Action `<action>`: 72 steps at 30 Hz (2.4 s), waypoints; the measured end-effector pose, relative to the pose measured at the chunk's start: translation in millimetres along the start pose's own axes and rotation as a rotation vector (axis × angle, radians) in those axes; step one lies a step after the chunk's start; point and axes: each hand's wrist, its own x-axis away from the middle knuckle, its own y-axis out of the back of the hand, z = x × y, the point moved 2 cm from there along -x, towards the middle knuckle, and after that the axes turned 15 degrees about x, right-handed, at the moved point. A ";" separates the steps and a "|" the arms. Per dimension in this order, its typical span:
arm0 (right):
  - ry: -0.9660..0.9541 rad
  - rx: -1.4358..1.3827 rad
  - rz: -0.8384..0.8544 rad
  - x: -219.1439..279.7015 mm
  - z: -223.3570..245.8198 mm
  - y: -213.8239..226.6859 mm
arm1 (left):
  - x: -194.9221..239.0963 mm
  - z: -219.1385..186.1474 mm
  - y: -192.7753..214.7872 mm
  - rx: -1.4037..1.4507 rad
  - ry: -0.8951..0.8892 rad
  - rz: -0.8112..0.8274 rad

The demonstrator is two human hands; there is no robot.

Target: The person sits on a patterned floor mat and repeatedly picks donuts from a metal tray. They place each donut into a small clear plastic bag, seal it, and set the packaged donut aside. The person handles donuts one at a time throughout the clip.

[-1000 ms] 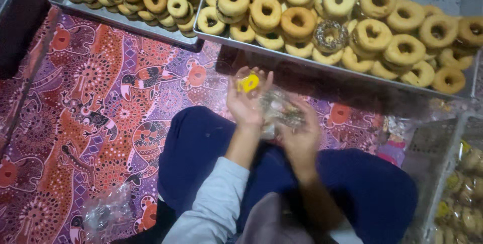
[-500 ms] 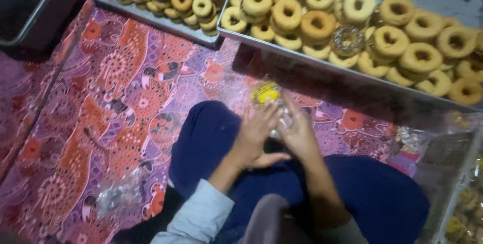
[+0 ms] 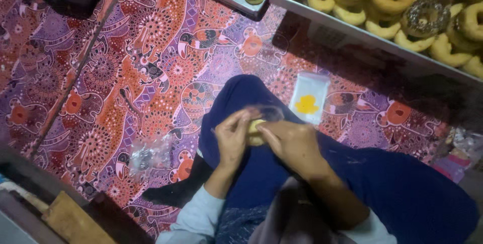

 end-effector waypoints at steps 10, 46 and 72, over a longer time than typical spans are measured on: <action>0.185 -0.001 -0.121 -17.4 -11.6 2.0 | 27.2 -15.9 -22.3 -0.312 -0.219 0.060; -0.646 -0.753 -0.111 70.1 -145.6 -149.4 | 5.3 57.3 -15.4 -0.706 -0.364 0.124; -0.451 0.007 -0.366 10.9 -180.4 2.6 | -116.6 109.8 -168.9 -0.272 -0.160 0.168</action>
